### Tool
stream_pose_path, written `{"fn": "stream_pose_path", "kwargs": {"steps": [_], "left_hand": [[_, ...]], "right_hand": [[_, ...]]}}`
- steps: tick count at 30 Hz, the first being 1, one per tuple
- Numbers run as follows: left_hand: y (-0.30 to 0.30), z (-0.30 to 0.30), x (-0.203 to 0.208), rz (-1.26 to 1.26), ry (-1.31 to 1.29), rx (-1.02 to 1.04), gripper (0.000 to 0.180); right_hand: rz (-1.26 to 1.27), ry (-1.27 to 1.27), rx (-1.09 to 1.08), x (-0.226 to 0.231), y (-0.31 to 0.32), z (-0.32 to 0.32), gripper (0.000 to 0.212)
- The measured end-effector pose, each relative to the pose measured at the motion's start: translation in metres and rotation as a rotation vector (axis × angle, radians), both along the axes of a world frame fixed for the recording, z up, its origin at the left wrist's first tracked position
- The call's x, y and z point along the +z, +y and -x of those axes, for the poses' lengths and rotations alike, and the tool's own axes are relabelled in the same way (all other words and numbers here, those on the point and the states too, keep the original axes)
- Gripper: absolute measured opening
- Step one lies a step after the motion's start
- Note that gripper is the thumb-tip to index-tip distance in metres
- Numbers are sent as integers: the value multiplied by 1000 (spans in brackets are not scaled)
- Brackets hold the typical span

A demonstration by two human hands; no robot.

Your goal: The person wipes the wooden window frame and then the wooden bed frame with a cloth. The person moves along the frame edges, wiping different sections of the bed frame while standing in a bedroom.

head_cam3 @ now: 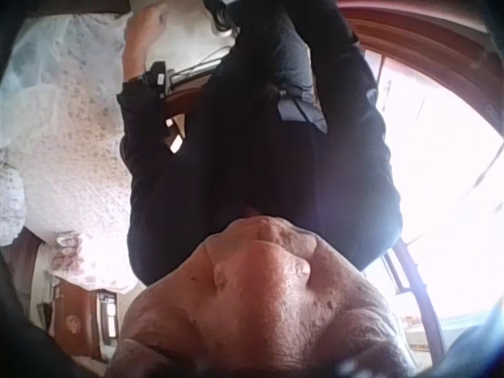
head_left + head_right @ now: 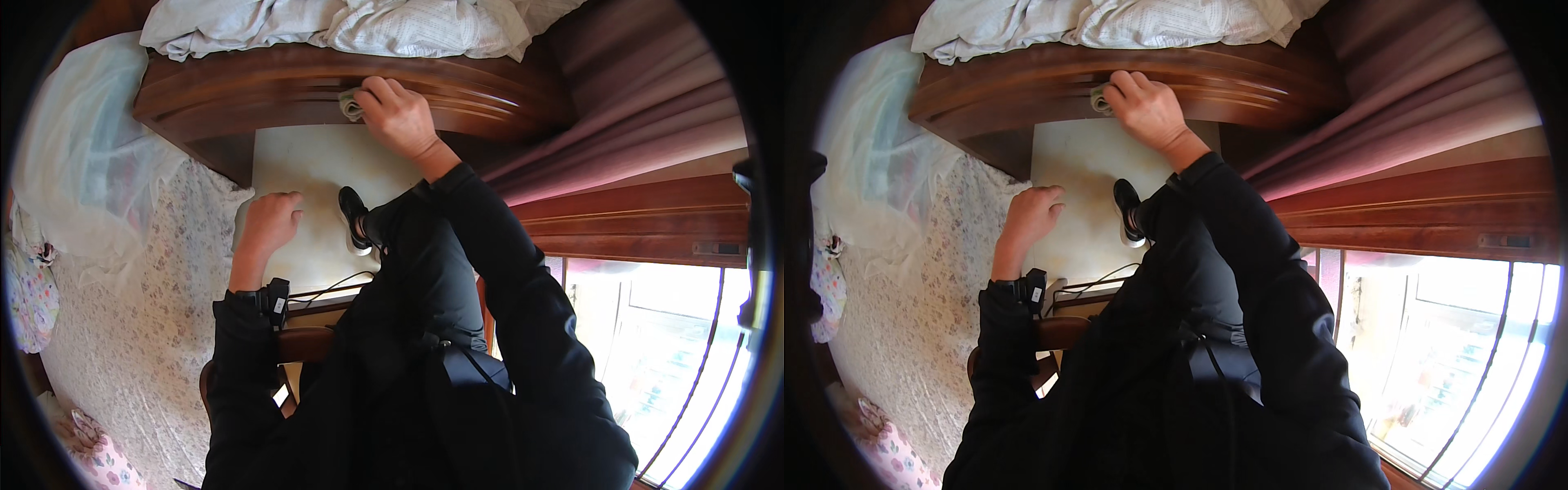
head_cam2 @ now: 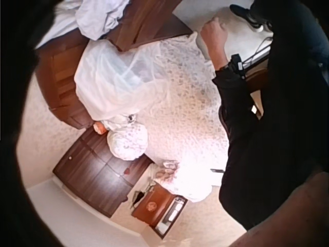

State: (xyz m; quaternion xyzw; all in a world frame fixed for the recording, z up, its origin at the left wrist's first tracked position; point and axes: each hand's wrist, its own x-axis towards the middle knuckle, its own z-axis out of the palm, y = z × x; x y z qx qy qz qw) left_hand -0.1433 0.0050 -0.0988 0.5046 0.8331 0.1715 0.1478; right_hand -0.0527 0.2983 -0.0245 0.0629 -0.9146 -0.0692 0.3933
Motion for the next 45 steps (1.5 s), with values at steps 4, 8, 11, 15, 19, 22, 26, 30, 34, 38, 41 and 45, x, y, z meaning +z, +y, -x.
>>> {"fn": "stream_pose_path", "kwargs": {"steps": [4,8,11,15,19,22,26,30,34,38,41,45], "left_hand": [[-1,2,-1,62,-11,-2,27],[-2,0,-1,-1,-2,-5,24],[-2,1,-2,15,-15,1,25],[-2,3,-2,64,-25,-3,25],[-2,2,-2,38,-34,-18,25],[-1,1,-1,45,-39,-23,26],[0,1,0,66,-30,-48,27],[0,2,-2,73,-23,-55,29],[0,2,-2,114,-26,-44,29],[0,3,-1,140,-25,-39,28],[-2,4,0,135,-26,-44,28],[-6,4,2,110,-35,-19,28]], "right_hand": [[-8,-20,48,2,-10,10,20],[-18,-112,39,4,4,-8,25],[-34,-156,-9,3,24,-33,26],[-31,-209,-148,-3,50,-72,28],[-9,-154,-261,-12,80,-110,25],[4,-85,-340,-14,99,-134,27],[49,19,-443,-14,108,-150,28],[108,58,-459,-21,95,-132,27],[104,20,-307,-25,75,-102,27],[53,-80,-220,-22,64,-86,26],[51,-134,-197,-21,71,-98,25],[71,-75,-416,-23,111,-148,35]]}}
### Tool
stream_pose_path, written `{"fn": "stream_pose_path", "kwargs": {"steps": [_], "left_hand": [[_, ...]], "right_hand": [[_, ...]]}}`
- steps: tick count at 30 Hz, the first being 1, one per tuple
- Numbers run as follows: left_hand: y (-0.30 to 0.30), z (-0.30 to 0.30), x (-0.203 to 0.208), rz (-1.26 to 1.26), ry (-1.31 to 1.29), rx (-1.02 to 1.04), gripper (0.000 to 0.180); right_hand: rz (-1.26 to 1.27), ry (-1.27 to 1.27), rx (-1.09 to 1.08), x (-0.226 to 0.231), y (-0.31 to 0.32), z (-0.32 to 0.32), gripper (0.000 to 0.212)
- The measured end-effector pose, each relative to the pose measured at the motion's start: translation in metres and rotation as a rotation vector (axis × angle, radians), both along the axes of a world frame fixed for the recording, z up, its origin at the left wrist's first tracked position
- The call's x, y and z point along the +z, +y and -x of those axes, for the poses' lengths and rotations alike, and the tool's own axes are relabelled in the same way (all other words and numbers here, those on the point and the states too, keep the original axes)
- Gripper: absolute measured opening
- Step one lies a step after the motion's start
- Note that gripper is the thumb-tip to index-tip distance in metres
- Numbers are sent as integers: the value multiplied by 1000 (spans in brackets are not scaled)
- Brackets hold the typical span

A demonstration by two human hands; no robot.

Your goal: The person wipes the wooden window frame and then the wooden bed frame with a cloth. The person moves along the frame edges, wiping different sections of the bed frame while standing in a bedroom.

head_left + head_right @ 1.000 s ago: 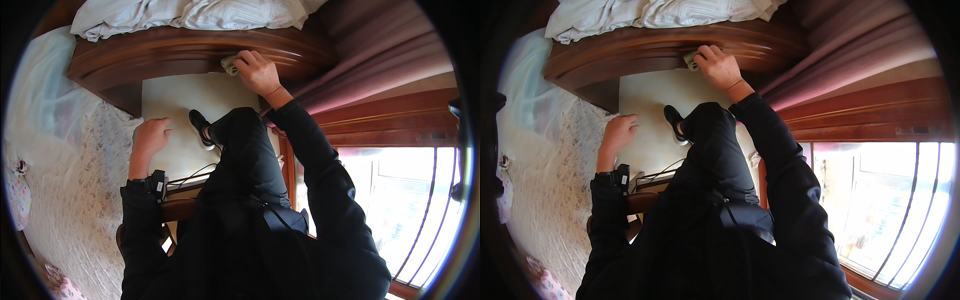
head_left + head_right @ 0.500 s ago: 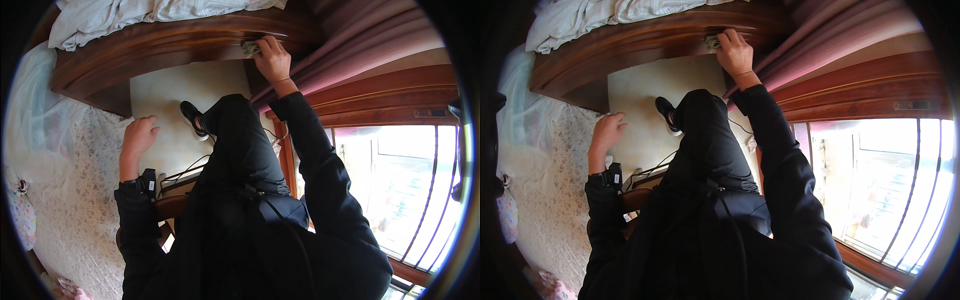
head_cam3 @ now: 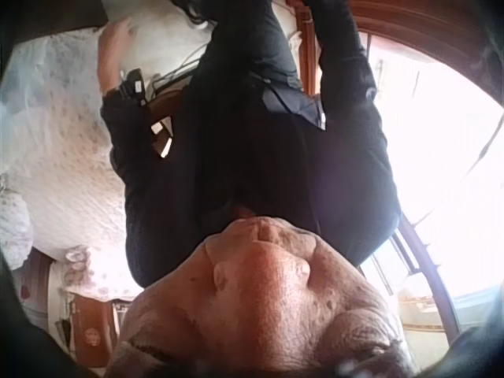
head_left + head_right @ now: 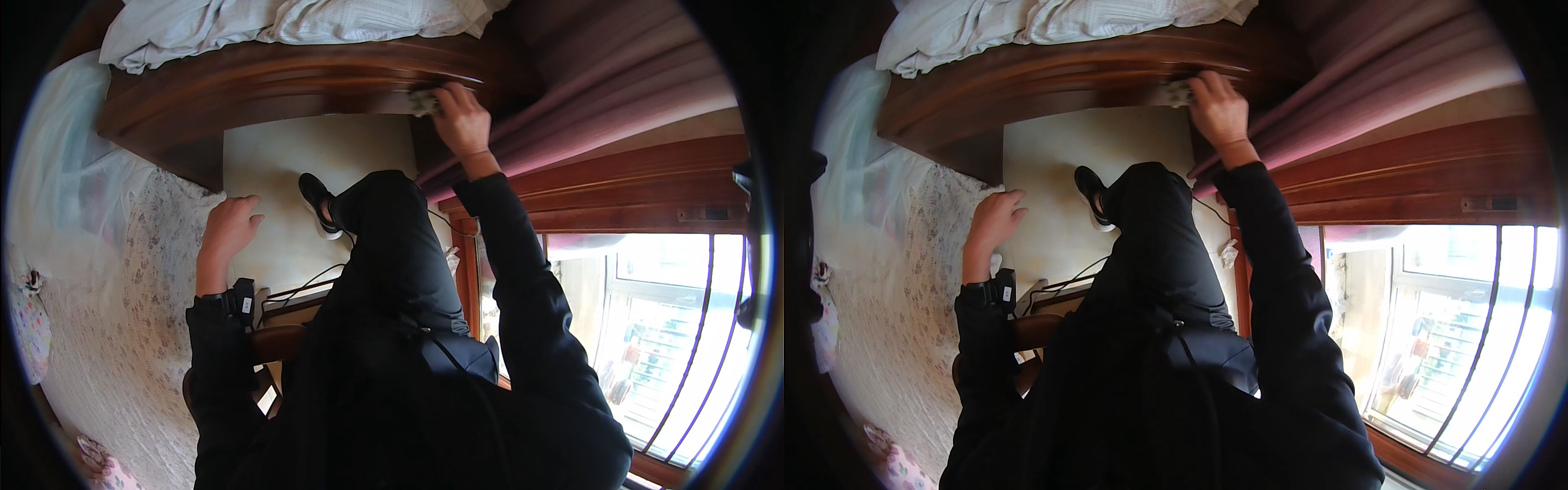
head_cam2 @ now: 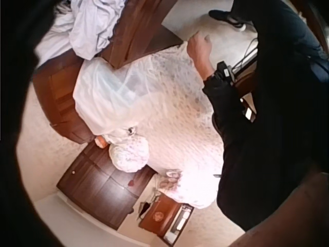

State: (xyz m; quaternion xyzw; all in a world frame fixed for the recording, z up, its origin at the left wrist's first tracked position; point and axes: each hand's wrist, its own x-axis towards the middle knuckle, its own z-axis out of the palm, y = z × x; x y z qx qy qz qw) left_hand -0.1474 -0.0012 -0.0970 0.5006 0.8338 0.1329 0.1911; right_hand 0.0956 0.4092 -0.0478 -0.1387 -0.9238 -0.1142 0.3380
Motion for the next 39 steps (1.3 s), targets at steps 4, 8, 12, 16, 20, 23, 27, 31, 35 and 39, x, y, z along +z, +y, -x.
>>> {"fn": "stream_pose_path", "kwargs": {"steps": [4,8,12,16,20,23,27,31,35,39], "left_hand": [[1,0,1,50,7,22,27],[4,1,2,76,17,26,27],[4,-1,3,66,-8,49,30],[4,0,0,86,4,-4,32],[-2,2,-8,-28,27,13,29],[-3,2,-10,11,81,-27,31],[-1,1,-9,35,44,-1,25],[2,2,-5,25,32,-9,24],[2,1,-6,34,40,4,23],[2,1,-6,4,90,-8,17]], "right_hand": [[224,77,-452,-5,45,-67,31],[247,192,-536,-6,61,-81,32],[165,228,-368,-9,21,-29,31],[125,129,-7,-2,-26,18,34],[57,6,90,11,-25,28,40],[61,-26,-2,10,-4,9,39],[104,113,-293,2,52,-45,33],[606,278,-724,5,93,-84,37],[198,202,-698,1,71,-59,38],[138,239,-434,5,18,-8,30]]}}
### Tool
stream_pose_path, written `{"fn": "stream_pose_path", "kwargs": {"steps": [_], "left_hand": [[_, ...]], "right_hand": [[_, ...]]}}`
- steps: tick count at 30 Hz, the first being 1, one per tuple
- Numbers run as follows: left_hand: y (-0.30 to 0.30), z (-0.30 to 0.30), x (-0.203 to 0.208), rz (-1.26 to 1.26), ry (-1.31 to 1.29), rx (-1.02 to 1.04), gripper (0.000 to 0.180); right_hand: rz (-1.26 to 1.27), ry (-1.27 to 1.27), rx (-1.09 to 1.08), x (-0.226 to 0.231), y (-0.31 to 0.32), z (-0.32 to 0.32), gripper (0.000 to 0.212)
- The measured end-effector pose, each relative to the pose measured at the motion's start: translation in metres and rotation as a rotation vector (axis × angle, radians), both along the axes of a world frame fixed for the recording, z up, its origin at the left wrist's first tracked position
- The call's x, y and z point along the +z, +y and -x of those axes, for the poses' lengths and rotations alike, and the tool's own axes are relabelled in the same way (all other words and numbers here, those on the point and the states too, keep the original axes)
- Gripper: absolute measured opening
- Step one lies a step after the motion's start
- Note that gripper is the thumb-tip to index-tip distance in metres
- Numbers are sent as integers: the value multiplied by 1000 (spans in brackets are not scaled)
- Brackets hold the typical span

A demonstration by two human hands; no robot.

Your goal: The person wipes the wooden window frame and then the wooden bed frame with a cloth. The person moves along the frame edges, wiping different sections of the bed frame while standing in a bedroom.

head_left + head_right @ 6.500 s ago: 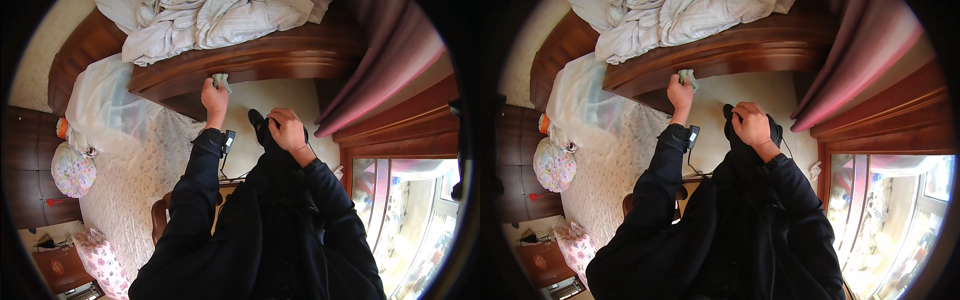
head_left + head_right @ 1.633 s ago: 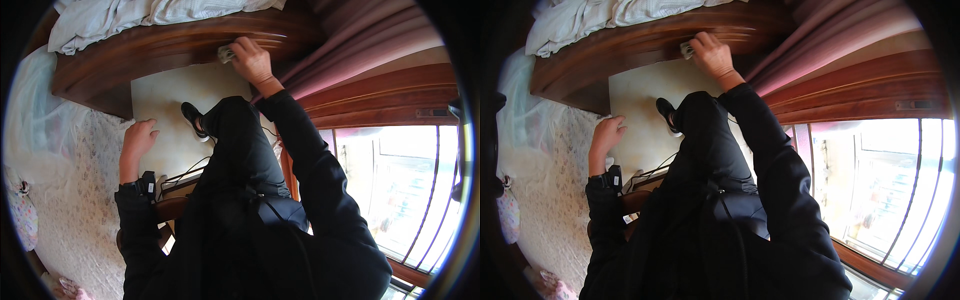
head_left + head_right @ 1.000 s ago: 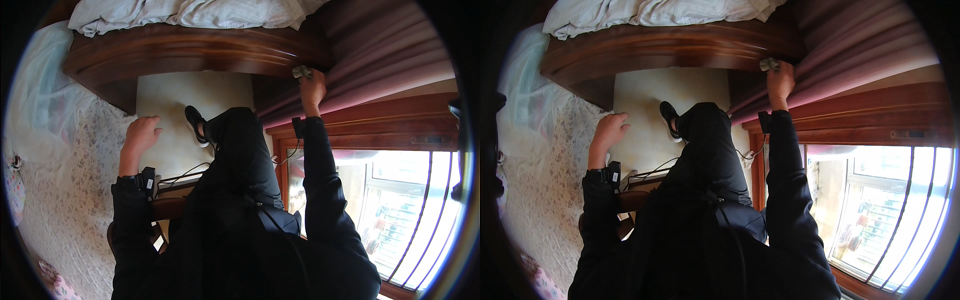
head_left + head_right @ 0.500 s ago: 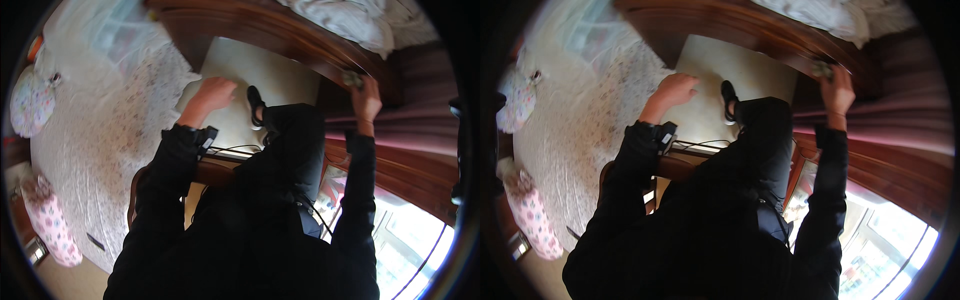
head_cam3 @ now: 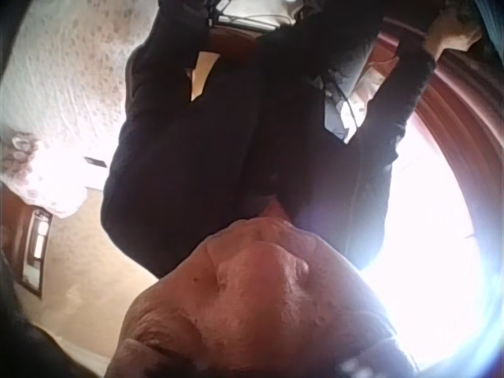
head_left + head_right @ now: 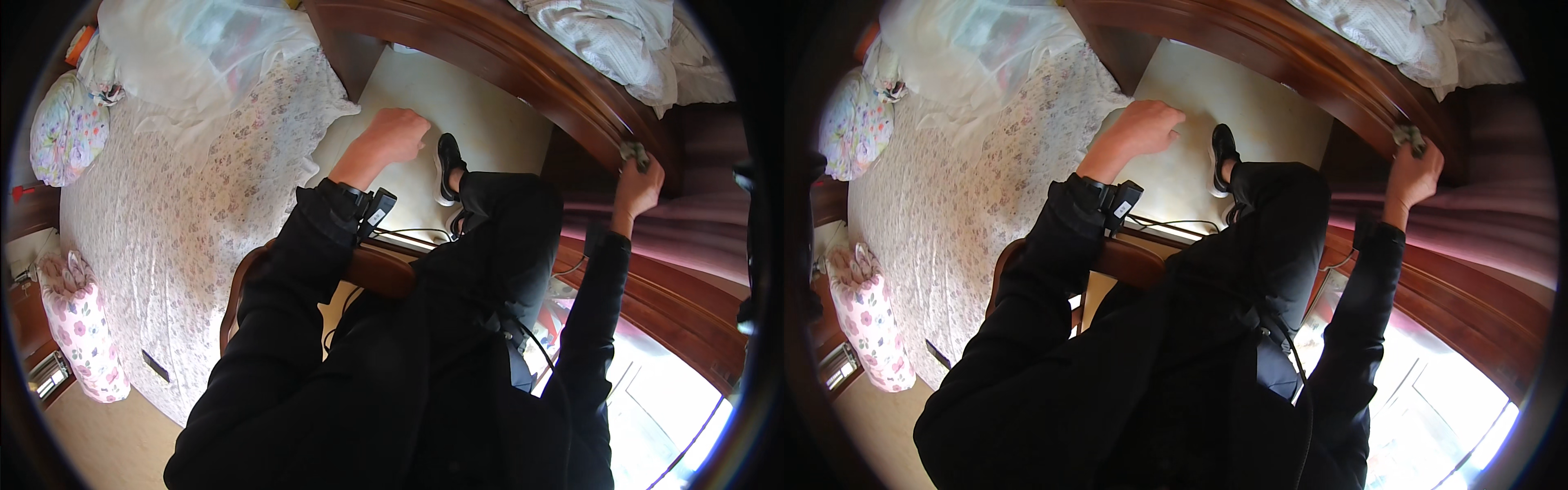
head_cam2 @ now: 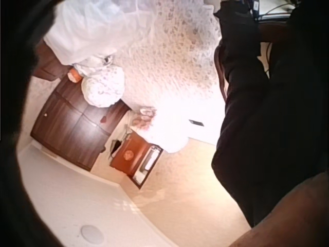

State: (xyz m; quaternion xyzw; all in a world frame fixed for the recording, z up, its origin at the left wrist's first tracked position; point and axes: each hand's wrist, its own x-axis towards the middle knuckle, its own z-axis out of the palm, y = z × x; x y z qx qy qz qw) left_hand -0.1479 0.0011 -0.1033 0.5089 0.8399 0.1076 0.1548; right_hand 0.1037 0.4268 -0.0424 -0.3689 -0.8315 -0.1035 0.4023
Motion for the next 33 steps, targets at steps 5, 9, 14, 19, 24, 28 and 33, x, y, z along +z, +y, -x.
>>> {"fn": "stream_pose_path", "kwargs": {"steps": [5,9,14,19,24,28,33], "left_hand": [[0,1,3,4,-30,2,21],[2,4,1,71,-48,7,23],[2,3,-5,38,-21,-4,25],[5,1,-11,69,24,-9,23],[6,2,-10,25,35,25,22],[4,6,-4,-78,42,98,19],[1,17,6,-396,-71,326,17]], "right_hand": [[-191,-111,457,20,-51,55,26],[-221,-257,628,35,-79,92,33],[-251,-330,824,51,-113,136,29],[-363,-372,925,47,-146,184,27],[-374,-326,969,39,-182,225,28],[-365,-279,977,38,-196,241,31],[-381,-309,975,33,-191,233,29]]}}
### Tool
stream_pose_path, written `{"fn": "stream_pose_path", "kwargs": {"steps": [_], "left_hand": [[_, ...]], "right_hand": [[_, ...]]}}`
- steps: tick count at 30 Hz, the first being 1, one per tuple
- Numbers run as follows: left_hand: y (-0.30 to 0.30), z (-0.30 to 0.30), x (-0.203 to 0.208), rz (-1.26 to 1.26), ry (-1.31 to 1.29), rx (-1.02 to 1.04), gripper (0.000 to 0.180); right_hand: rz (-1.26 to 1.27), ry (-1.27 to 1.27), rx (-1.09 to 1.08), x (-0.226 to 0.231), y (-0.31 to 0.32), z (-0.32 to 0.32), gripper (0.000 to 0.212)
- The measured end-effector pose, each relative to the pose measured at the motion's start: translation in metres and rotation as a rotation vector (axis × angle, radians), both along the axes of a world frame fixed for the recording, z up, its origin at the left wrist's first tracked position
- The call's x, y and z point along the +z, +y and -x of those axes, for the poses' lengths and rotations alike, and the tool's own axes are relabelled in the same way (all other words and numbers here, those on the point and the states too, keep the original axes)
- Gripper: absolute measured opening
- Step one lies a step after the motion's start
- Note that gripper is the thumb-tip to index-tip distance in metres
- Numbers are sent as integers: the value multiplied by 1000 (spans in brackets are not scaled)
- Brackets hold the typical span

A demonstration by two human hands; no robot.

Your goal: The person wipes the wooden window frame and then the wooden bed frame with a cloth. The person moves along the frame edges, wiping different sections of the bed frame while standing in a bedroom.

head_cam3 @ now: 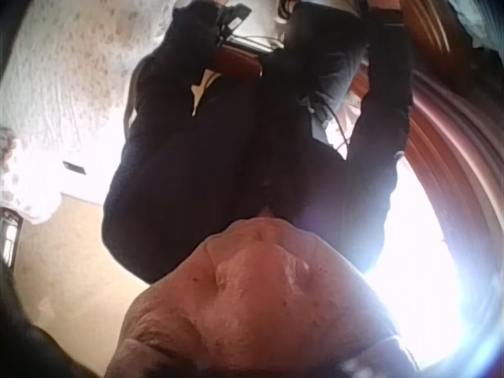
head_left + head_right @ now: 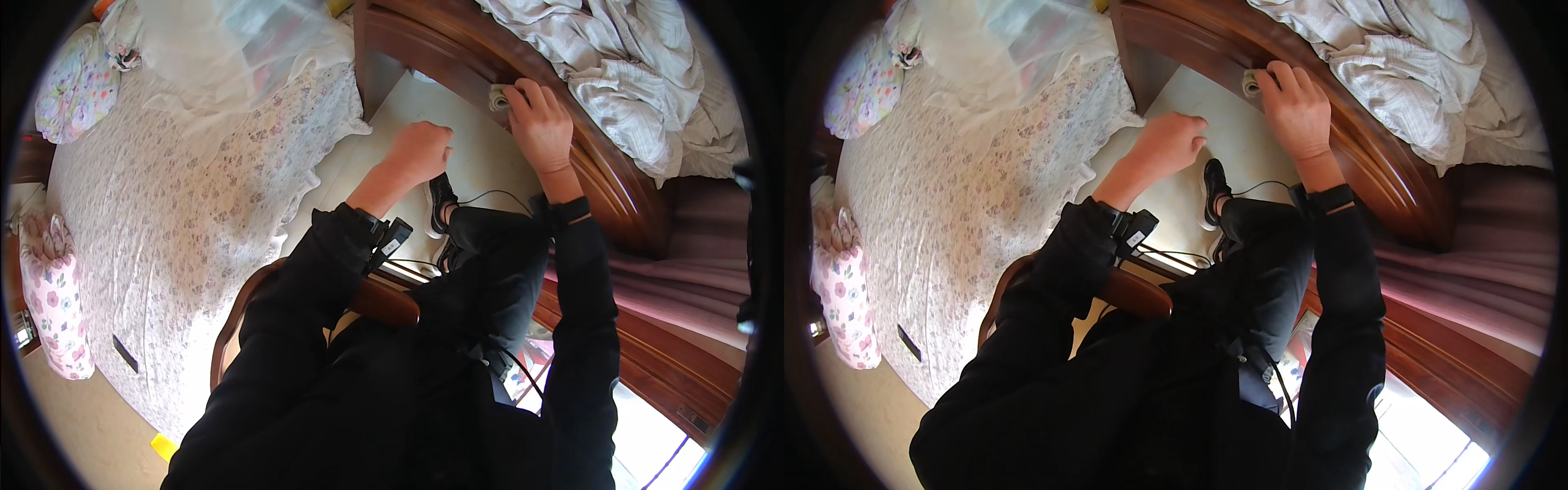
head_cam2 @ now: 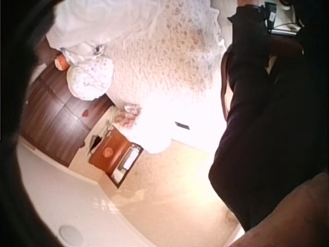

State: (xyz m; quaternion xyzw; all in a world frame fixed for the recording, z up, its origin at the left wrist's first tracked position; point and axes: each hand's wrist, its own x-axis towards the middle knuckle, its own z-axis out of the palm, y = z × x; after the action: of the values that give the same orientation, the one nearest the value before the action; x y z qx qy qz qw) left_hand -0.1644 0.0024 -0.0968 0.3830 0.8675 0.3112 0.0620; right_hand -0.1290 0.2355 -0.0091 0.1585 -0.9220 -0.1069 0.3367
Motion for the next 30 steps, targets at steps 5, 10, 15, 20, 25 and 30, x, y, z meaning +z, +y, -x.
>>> {"fn": "stream_pose_path", "kwargs": {"steps": [5,10,15,20,25,30], "left_hand": [[-3,3,5,32,72,37,15],[2,-1,-1,68,107,21,14],[3,-3,-8,112,111,4,12],[0,-2,-7,167,79,-3,17],[2,-4,-6,180,57,-36,20],[5,-6,-10,222,44,-87,21]], "right_hand": [[-86,-85,-11,4,15,-27,22],[-108,-120,63,5,0,2,17],[11,-67,161,-7,-57,81,14],[109,-24,100,2,-63,79,22],[199,-42,-3,37,-23,13,31],[232,60,-137,55,-10,14,30]]}}
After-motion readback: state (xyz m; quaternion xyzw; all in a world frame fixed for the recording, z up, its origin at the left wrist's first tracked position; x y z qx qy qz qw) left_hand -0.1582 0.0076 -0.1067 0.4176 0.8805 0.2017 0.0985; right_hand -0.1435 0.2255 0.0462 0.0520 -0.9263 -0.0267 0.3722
